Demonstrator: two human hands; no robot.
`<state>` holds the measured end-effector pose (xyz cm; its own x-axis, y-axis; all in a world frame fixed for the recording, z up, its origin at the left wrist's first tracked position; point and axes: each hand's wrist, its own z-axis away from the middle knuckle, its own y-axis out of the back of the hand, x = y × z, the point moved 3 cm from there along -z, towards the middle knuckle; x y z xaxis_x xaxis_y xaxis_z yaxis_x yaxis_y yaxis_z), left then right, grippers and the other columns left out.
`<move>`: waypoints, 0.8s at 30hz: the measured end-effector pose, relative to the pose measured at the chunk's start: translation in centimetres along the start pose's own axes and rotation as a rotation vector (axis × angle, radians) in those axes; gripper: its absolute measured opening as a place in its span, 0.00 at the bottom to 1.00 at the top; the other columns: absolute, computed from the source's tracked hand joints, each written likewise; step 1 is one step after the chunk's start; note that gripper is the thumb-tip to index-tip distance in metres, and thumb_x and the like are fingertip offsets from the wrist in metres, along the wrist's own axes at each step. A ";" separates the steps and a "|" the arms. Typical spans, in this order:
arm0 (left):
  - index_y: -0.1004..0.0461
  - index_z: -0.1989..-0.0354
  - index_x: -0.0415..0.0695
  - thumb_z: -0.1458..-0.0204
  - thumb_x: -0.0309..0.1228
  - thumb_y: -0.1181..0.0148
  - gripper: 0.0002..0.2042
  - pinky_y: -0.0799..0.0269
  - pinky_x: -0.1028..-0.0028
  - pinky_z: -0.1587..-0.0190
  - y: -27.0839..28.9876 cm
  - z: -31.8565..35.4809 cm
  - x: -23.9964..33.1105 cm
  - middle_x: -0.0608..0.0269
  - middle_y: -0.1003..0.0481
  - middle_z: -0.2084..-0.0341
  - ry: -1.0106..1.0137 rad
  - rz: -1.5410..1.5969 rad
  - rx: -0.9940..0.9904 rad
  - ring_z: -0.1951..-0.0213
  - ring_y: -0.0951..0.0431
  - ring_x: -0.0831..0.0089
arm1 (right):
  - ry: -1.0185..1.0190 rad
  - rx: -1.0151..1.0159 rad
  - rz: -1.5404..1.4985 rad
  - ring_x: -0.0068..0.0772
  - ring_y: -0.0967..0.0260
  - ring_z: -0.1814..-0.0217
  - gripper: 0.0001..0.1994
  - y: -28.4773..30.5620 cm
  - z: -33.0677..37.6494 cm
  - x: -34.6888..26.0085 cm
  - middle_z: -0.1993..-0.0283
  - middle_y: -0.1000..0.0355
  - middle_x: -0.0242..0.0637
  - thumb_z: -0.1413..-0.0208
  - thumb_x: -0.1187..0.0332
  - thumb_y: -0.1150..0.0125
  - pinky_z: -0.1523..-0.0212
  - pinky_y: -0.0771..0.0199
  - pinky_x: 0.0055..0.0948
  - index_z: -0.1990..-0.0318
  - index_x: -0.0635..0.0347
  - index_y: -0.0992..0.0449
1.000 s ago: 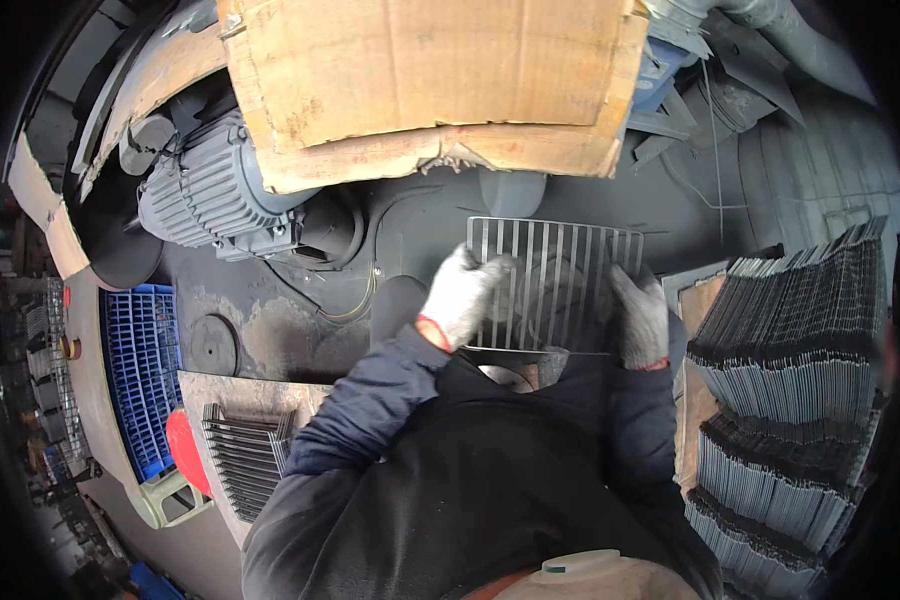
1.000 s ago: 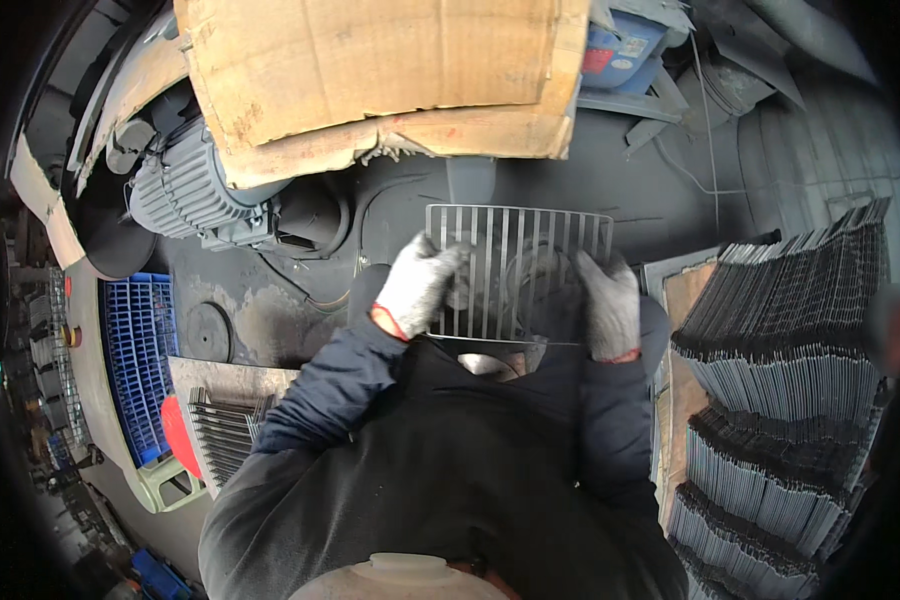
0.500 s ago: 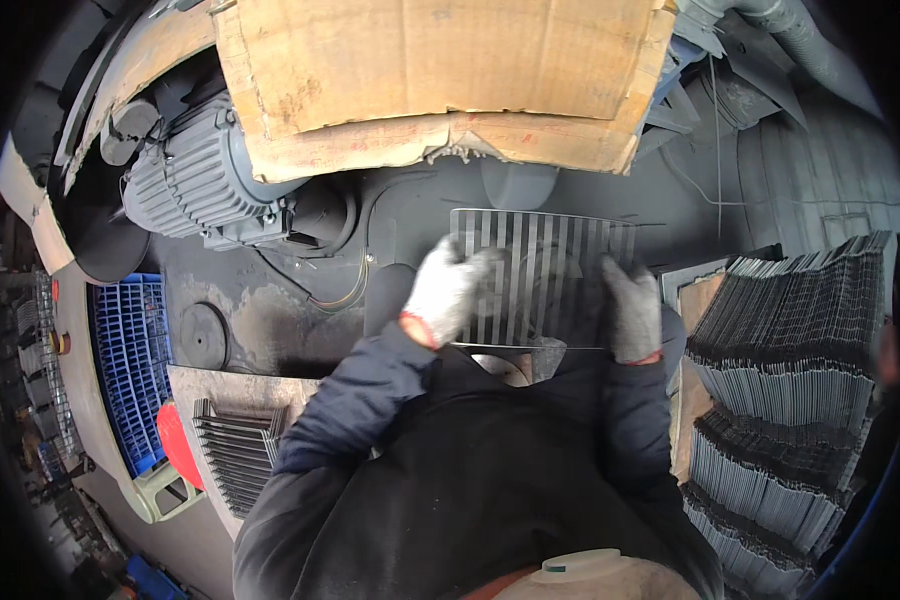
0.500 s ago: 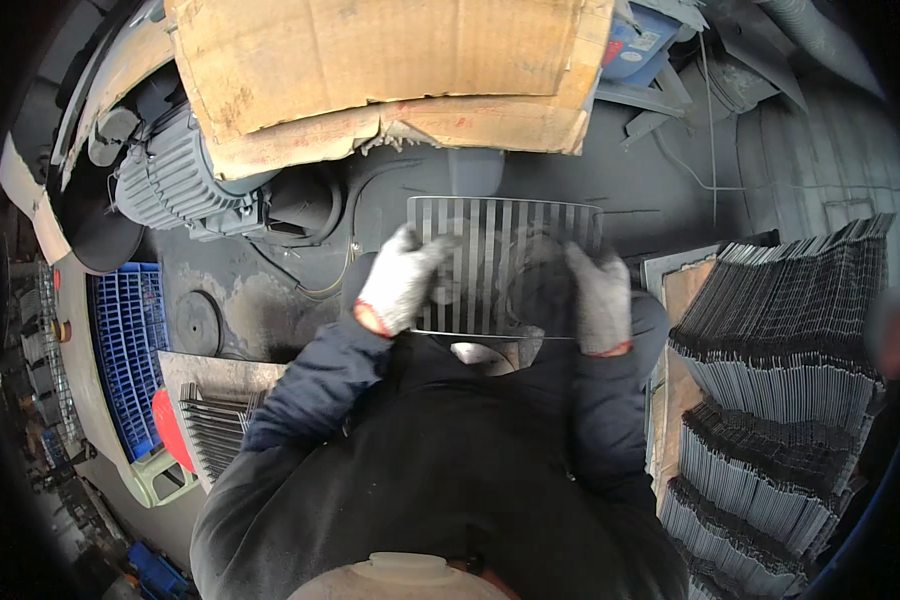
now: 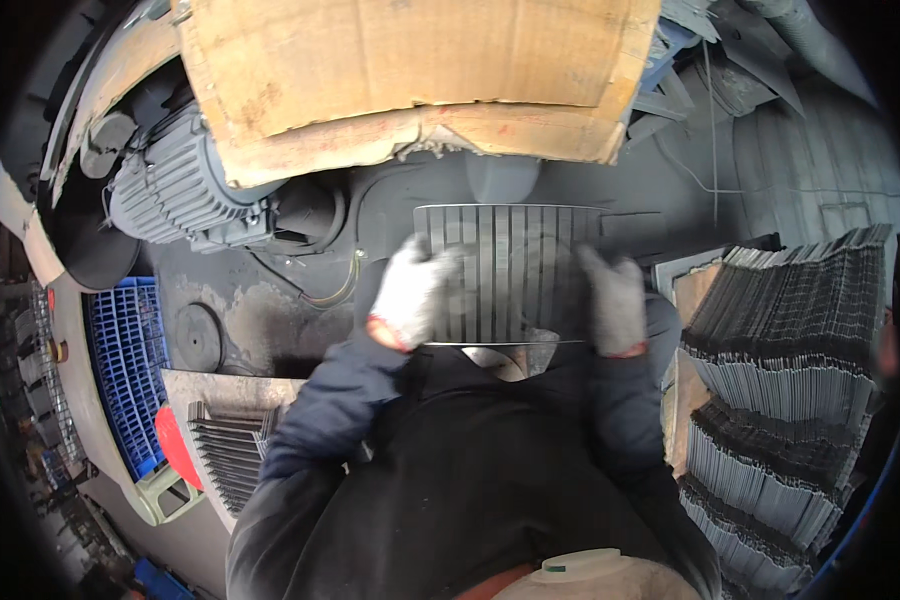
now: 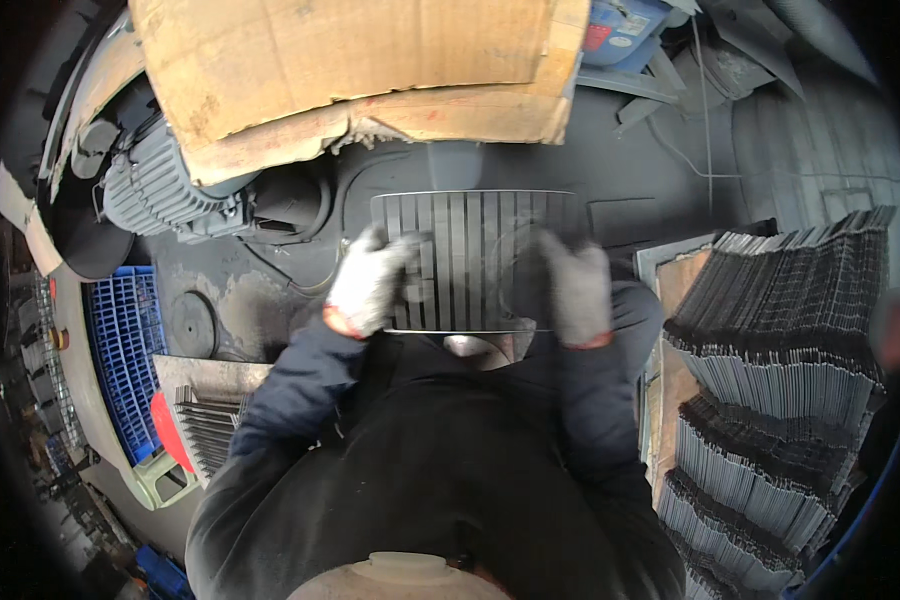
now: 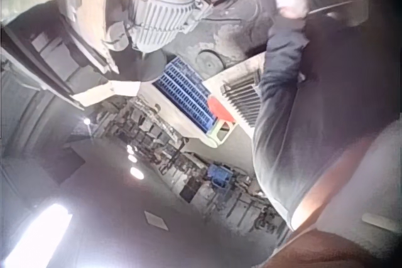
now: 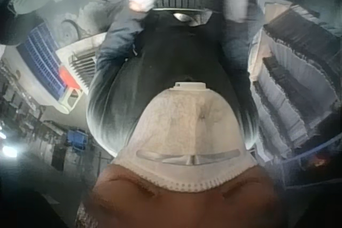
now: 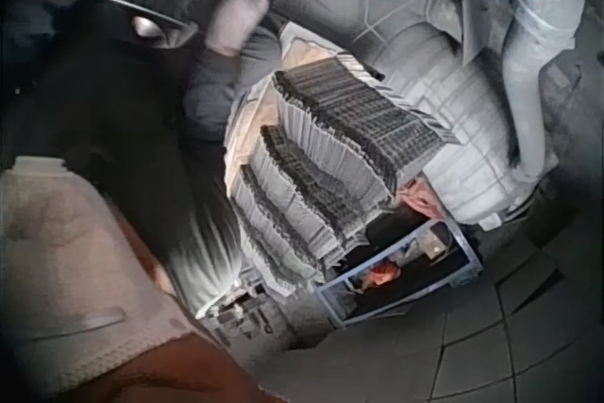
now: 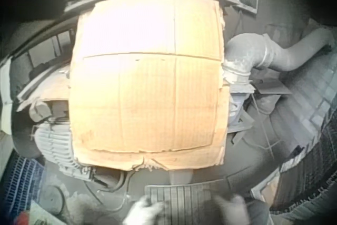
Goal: Deburring and smoothing the edges of metal wire grates using a stationary industrial grinder.
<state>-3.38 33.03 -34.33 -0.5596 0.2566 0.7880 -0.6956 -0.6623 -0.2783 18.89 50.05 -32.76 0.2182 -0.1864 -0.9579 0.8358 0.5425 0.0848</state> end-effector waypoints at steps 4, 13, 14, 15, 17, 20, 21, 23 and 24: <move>0.26 0.44 0.39 0.35 0.32 0.32 0.15 0.21 0.70 0.70 -3.5 -1.8 -2.3 0.60 0.19 0.60 0.083 0.109 -0.109 0.69 0.20 0.72 | -0.137 0.230 -0.197 0.27 0.20 0.59 0.14 3.2 -0.3 -0.7 0.56 0.18 0.36 0.32 0.67 0.33 0.57 0.20 0.25 0.46 0.69 0.20; 0.22 0.48 0.40 0.37 0.35 0.32 0.14 0.32 0.75 0.82 6.9 0.9 -0.5 0.64 0.23 0.72 0.036 0.082 0.135 0.81 0.25 0.77 | -0.081 -0.113 -0.281 0.24 0.23 0.59 0.11 -6.9 -2.6 4.9 0.56 0.18 0.33 0.30 0.71 0.35 0.56 0.21 0.26 0.46 0.66 0.19; 0.22 0.49 0.40 0.37 0.34 0.32 0.14 0.31 0.75 0.82 5.3 1.1 0.5 0.65 0.23 0.72 0.043 0.049 0.131 0.81 0.25 0.77 | -0.059 -0.072 -0.280 0.23 0.23 0.61 0.11 -6.2 -2.4 4.5 0.56 0.18 0.33 0.31 0.70 0.35 0.58 0.21 0.26 0.47 0.66 0.19; 0.24 0.48 0.38 0.37 0.33 0.32 0.15 0.27 0.74 0.79 4.2 0.5 0.2 0.63 0.23 0.71 0.100 -0.036 0.132 0.78 0.23 0.76 | 0.033 -0.049 0.076 0.24 0.23 0.64 0.11 -2.5 -2.7 5.9 0.57 0.18 0.33 0.31 0.69 0.35 0.60 0.21 0.26 0.47 0.66 0.19; 0.25 0.48 0.40 0.37 0.37 0.31 0.17 0.32 0.77 0.80 0.9 -1.1 -1.0 0.68 0.25 0.73 0.029 -0.123 0.103 0.79 0.24 0.77 | -0.050 0.056 0.097 0.24 0.23 0.69 0.10 0.5 -1.6 3.8 0.61 0.19 0.33 0.30 0.67 0.36 0.66 0.22 0.25 0.52 0.65 0.17; 0.27 0.49 0.37 0.37 0.35 0.31 0.17 0.29 0.76 0.78 -4.3 -2.0 -1.4 0.62 0.22 0.70 -0.026 0.147 -0.125 0.78 0.21 0.75 | -0.193 0.253 -0.246 0.24 0.24 0.73 0.10 2.6 -0.2 -1.3 0.64 0.19 0.34 0.31 0.66 0.36 0.72 0.25 0.23 0.58 0.65 0.16; 0.28 0.45 0.36 0.37 0.34 0.31 0.19 0.24 0.72 0.73 -3.9 -2.0 -1.6 0.60 0.20 0.63 -0.001 0.128 -0.134 0.72 0.20 0.73 | -0.161 0.237 -0.229 0.24 0.25 0.74 0.10 3.2 -0.6 -0.9 0.65 0.20 0.34 0.31 0.65 0.36 0.74 0.26 0.25 0.57 0.64 0.16; 0.29 0.40 0.34 0.36 0.33 0.32 0.22 0.20 0.69 0.68 -2.0 -1.5 -1.3 0.58 0.19 0.57 0.065 0.066 -0.059 0.67 0.19 0.71 | -0.247 0.212 -0.184 0.25 0.25 0.73 0.09 2.0 -1.4 0.4 0.66 0.21 0.33 0.31 0.66 0.36 0.73 0.27 0.26 0.57 0.63 0.16; 0.29 0.40 0.34 0.36 0.33 0.32 0.22 0.20 0.70 0.69 -0.3 -1.0 -0.9 0.58 0.19 0.57 0.104 0.022 0.025 0.66 0.19 0.71 | -0.331 0.186 -0.136 0.25 0.24 0.73 0.09 1.3 -1.9 1.2 0.67 0.22 0.32 0.30 0.66 0.36 0.72 0.27 0.26 0.56 0.63 0.16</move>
<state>-3.14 33.68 -35.51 -0.6189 0.3125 0.7207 -0.6720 -0.6858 -0.2796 19.28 52.11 -34.37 0.2249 -0.5167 -0.8261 0.9385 0.3428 0.0411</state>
